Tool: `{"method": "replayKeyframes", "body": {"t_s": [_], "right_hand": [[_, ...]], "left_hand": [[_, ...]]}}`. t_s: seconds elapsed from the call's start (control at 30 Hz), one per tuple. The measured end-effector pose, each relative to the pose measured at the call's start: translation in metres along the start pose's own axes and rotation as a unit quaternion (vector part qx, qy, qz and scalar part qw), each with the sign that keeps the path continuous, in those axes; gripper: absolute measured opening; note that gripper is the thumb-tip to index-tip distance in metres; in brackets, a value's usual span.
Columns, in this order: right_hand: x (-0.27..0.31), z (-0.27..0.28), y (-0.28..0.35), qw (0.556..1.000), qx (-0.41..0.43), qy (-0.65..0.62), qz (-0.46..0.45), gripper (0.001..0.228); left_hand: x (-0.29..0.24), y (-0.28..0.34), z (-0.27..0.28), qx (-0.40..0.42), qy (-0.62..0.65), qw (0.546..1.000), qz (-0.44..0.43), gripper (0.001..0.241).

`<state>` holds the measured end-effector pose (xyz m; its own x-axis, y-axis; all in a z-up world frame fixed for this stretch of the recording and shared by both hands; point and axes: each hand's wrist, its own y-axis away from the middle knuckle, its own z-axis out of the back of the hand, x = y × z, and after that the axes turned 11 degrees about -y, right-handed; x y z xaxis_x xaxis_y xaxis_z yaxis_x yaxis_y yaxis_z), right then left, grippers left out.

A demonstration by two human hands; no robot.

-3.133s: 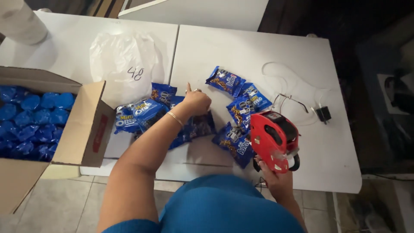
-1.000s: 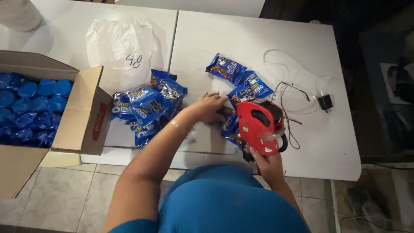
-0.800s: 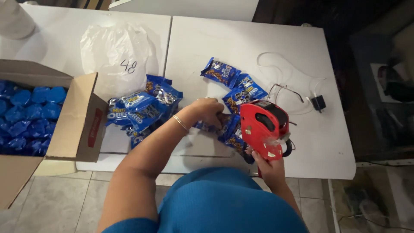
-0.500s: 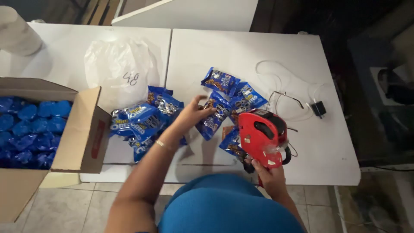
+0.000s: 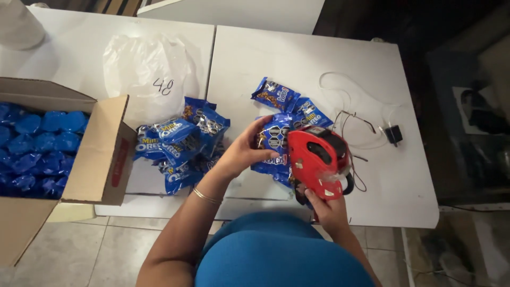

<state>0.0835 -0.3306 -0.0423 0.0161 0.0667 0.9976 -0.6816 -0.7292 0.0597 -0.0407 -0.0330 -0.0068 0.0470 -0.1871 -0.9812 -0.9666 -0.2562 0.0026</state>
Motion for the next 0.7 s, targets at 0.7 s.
{"method": "replayKeyframes", "body": {"t_s": [0.7], "right_hand": [[0.005,0.006,-0.003,0.956,0.005,0.291,0.026,0.044]], "left_hand": [[0.034,-0.021,-0.014,-0.138,-0.41,0.898,-0.077,0.13]]}}
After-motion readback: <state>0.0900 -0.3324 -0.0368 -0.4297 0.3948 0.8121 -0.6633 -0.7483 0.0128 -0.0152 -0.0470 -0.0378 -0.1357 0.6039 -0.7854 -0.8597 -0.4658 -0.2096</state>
